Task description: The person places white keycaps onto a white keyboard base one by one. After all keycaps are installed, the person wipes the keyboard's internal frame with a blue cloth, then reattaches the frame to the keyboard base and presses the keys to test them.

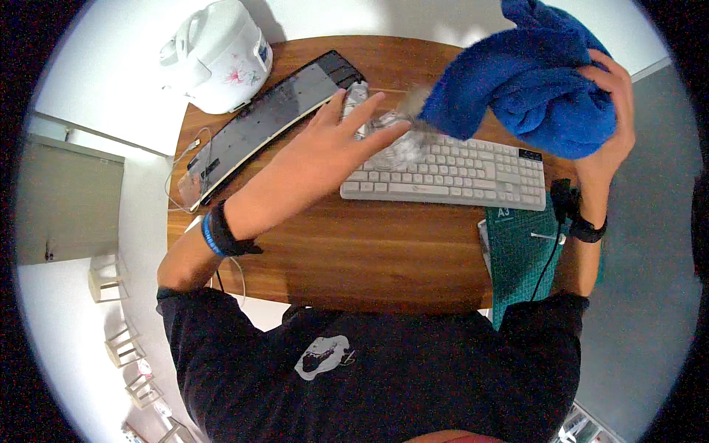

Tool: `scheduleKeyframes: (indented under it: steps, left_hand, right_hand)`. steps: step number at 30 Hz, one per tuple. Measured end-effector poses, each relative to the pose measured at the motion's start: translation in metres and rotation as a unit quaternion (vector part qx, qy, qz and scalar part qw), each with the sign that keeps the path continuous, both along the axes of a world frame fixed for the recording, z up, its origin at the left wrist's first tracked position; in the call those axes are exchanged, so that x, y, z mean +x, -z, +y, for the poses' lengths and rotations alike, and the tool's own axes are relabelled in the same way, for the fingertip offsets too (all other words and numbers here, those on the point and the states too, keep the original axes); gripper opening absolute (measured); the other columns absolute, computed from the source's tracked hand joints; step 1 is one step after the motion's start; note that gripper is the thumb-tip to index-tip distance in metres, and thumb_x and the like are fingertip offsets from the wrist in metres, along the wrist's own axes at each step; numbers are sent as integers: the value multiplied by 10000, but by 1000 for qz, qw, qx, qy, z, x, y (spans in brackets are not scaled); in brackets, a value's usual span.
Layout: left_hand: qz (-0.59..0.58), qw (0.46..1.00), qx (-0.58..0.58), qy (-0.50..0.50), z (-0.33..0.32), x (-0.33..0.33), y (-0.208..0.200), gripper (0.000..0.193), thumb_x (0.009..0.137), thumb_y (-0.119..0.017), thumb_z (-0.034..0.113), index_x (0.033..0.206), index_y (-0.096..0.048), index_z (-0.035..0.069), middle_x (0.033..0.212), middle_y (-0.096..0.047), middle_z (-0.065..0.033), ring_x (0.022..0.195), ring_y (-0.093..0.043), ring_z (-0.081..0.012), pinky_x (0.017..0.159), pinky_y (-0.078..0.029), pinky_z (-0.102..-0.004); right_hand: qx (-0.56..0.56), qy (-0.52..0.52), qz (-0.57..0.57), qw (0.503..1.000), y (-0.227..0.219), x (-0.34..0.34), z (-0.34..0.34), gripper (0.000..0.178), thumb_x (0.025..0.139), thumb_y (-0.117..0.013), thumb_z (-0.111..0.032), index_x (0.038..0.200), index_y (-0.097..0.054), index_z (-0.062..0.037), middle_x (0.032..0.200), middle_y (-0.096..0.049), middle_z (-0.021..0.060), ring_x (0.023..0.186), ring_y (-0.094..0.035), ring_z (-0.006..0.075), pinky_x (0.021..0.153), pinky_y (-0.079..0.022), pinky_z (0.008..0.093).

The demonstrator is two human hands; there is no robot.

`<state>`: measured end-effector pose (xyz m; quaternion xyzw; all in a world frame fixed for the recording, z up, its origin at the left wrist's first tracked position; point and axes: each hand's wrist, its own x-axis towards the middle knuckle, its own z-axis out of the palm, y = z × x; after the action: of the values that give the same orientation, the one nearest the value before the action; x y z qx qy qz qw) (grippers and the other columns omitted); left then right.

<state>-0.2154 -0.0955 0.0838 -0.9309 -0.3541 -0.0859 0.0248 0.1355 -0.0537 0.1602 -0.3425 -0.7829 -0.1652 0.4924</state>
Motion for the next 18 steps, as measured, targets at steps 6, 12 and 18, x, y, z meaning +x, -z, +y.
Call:
scheduleKeyframes:
  steps: [6, 12, 18]
  left_hand:
    - [-189, 971, -147, -25, -7, -1, 53, 650, 891, -654, 203, 1500, -460, 81, 1594, -337, -286, 1373, -406, -588, 1133, -413, -594]
    - [15, 1000, -13, 15, -3, -2, 63, 702, 897, -620, 106, 1550, -371, 48, 1619, -298, -289, 1380, -409, -572, 1178, -377, -544]
    - [29, 998, -6, -61, -5, -54, 78, 844, 853, -641, 21, 1594, -238, 15, 1620, -290, -295, 1412, -401, -528, 1170, -393, -523]
  right_hand:
    - [-117, -145, -38, 982, 5, -39, -10, 293, 748, -772, -100, 1023, -684, -52, 1223, -674, 182, 1185, -638, 310, 1022, -487, 387]
    - [-320, -272, -217, 881, 95, -59, 12, 364, 750, -802, -134, 1075, -645, -84, 1248, -628, 149, 1164, -626, 392, 994, -507, 429]
    - [-447, -182, -281, 829, 88, -22, 35, 300, 776, -763, -103, 1029, -614, -45, 1141, -644, 182, 1093, -640, 413, 936, -516, 435]
